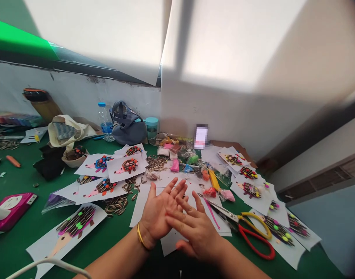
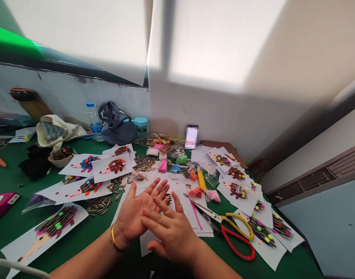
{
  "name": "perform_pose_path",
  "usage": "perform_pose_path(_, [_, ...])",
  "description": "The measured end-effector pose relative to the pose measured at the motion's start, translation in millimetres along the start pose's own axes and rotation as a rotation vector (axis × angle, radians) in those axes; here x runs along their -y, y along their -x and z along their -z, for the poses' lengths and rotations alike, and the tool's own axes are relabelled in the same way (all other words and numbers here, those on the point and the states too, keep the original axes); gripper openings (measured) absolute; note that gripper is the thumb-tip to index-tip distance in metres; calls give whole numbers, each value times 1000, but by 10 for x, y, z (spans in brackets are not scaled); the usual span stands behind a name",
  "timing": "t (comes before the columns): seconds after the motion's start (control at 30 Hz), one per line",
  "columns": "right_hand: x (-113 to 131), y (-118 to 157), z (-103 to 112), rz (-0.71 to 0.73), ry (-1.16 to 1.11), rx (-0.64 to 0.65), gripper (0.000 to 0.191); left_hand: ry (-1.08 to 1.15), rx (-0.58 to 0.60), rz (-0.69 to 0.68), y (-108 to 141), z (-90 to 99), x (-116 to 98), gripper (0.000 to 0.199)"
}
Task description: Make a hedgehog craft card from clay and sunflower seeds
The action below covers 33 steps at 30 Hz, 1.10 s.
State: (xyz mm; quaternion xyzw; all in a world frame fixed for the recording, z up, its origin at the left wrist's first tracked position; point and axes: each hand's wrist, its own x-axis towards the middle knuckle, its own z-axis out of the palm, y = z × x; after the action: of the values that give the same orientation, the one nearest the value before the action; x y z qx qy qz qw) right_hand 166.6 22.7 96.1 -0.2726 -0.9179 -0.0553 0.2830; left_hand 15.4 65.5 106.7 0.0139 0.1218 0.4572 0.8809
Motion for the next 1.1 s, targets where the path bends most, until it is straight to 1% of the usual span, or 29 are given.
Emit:
perform_pose_path(0.07, [11, 1, 9, 61, -46, 17, 56, -6, -13, -3, -19, -5, 11, 70])
perform_pose_path(0.1, [12, 4, 12, 59, -51, 17, 58, -9, -15, 9, -28, -8, 17, 70])
perform_pose_path(0.2, [-11, 35, 19, -55, -59, 4, 62, -5, -3, 20, -38, -24, 25, 69])
perform_pose_path(0.3, [-37, 84, 14, -138, -168, -5, 56, 3, -13, -10, -26, -54, 3, 67])
perform_pose_path(0.47, [-9, 54, -54, -366, -348, -134, 61, 2, -29, 20, -21, -95, 3, 68])
perform_pose_path(0.57, [10, -5, -93, -458, -426, -212, 63, -13, -30, 38, -26, -105, 36, 66])
perform_pose_path(0.63, [6, -21, -99, -504, -448, -271, 61, -51, -30, 28, -16, -101, 61, 62])
perform_pose_path(0.73, [-22, -6, -71, -540, -440, -335, 60, -207, -43, -23, 39, -61, 98, 52])
perform_pose_path(0.83, [-55, 27, -31, -558, -412, -351, 64, -517, -99, -70, 132, 14, 116, 33])
perform_pose_path(0.87, [-61, 36, -24, -564, -407, -346, 65, -634, -119, -60, 162, 38, 115, 27])
perform_pose_path(0.93, [-67, 49, -21, -562, -406, -336, 64, -787, -143, -23, 206, 78, 104, 22])
perform_pose_path(1.0, [-66, 56, -28, -547, -410, -324, 62, -851, -150, 6, 225, 103, 91, 22])
perform_pose_path(1.1, [-75, 64, -29, -527, -407, -289, 58, -821, -155, 6, 226, 132, 87, 22])
